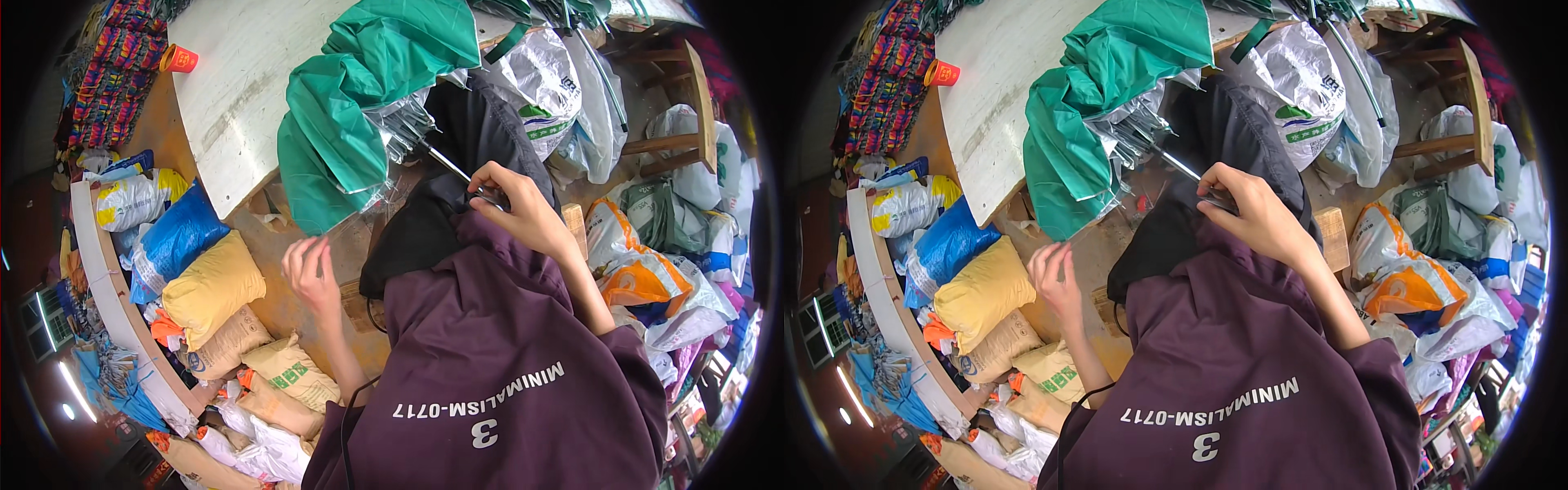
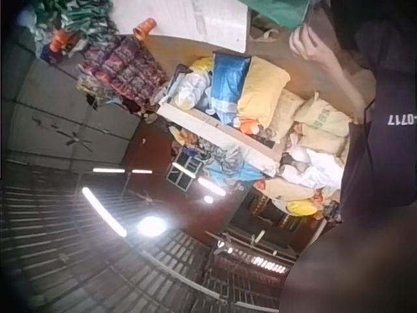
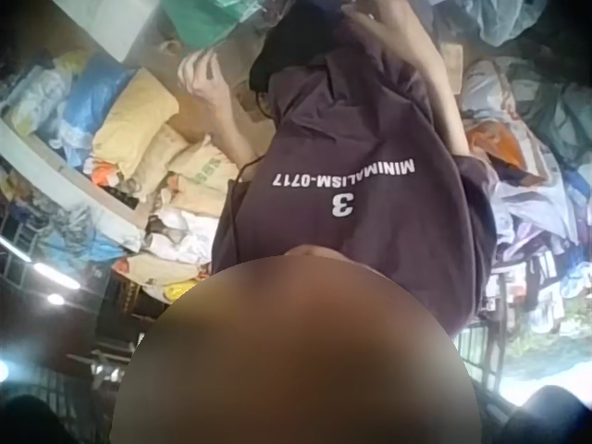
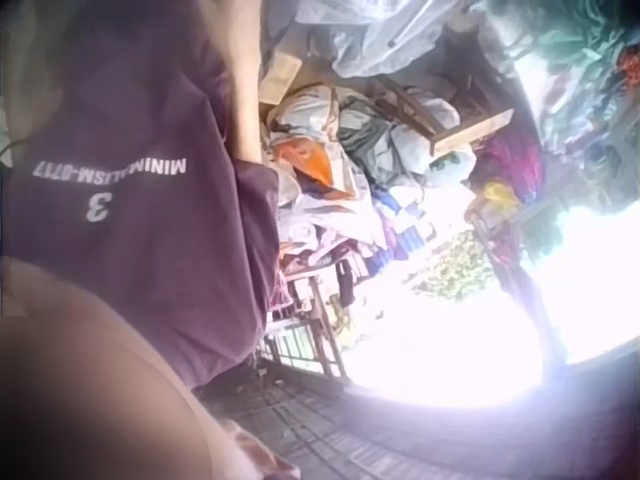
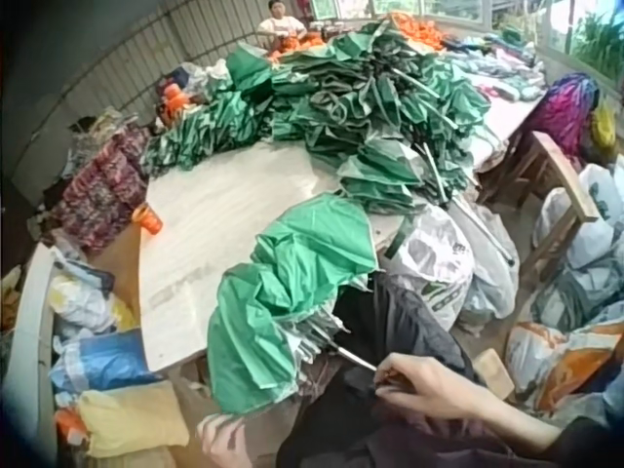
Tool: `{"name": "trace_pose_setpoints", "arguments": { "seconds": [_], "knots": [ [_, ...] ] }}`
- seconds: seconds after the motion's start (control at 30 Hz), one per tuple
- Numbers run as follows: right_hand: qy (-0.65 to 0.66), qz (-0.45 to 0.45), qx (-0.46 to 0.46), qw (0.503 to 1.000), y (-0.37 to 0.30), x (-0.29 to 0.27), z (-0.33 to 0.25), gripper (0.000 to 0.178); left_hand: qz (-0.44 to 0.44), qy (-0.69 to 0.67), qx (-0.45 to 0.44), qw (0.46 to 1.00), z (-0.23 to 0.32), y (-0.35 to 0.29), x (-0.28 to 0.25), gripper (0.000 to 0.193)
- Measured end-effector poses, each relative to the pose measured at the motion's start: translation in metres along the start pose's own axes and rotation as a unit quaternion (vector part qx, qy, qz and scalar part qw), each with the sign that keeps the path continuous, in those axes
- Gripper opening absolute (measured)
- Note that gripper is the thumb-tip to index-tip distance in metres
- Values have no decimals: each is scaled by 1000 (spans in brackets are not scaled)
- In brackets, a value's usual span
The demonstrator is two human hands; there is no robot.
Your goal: Assembling umbrellas by attaching the metal ribs to the fabric cover using pliers.
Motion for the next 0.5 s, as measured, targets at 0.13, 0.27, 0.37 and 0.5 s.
{"name": "trace_pose_setpoints", "arguments": {
  "seconds": [0.13,0.27,0.37,0.5],
  "knots": [
    [10,6,-16,1000,3,3,3,20,10,15,-33,999,-24,-8,-16,12],
    [5,-2,-13,1000,6,5,2,20,29,44,-58,997,-48,-16,-32,11],
    [-8,-14,-3,1000,7,6,1,19,38,68,-71,994,-59,-20,-43,9],
    [-1,-7,-12,1000,8,4,2,19,45,94,-89,991,-74,-24,-53,5]
  ]
}}
Point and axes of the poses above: each hand's wrist, its own y-axis towards the middle knuckle, its own x-axis out of the palm, z = x × y, the point moved 3 cm from there along y, towards the middle knuckle, and after that the axes turned 1 degree about y, right-handed, at the moved point
